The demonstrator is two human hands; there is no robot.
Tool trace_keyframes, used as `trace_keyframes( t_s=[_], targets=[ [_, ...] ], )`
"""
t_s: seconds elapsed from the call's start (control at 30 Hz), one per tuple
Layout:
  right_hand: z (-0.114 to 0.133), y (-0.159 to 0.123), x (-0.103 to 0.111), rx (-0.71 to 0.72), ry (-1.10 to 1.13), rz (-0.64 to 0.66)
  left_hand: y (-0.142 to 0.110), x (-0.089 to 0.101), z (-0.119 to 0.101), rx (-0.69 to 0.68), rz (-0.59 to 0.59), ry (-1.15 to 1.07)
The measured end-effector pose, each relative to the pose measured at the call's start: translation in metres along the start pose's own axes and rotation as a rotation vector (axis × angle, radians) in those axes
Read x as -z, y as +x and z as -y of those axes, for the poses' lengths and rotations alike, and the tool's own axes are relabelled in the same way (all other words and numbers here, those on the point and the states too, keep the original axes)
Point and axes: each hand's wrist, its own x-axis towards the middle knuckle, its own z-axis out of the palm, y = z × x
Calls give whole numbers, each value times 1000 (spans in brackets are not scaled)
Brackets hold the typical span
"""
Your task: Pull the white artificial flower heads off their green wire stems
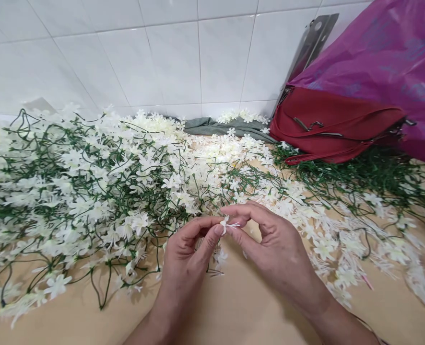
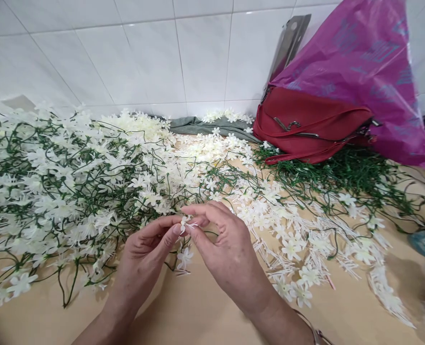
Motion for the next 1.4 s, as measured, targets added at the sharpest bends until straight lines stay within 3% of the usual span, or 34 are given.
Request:
trace_keyframes(
  t_s=[0.2,0.5,0.67,0.8,1.0,1.2,1.4],
  targets=[
    [-6,0,0,-38,40,66,-1,0,0,-80,-15,63],
    [-17,1,-5,72,159,39,2,1,0,52,-8,-110],
    [-22,2,-7,93,201,0,-3,-2,5,-131,-34,0],
    [-22,2,-7,16,282,9,-4,-1,2,-261,-38,197],
    [-23,11,0,-59,308,-105,-1,10,-12,-360,-204,403],
    [-26,18,11,-64,247,-201,-10,23,-24,-396,84,761],
    [-25,18,12,-89,253,-249,-21,32,-9,-527,310,1047]
  ],
)
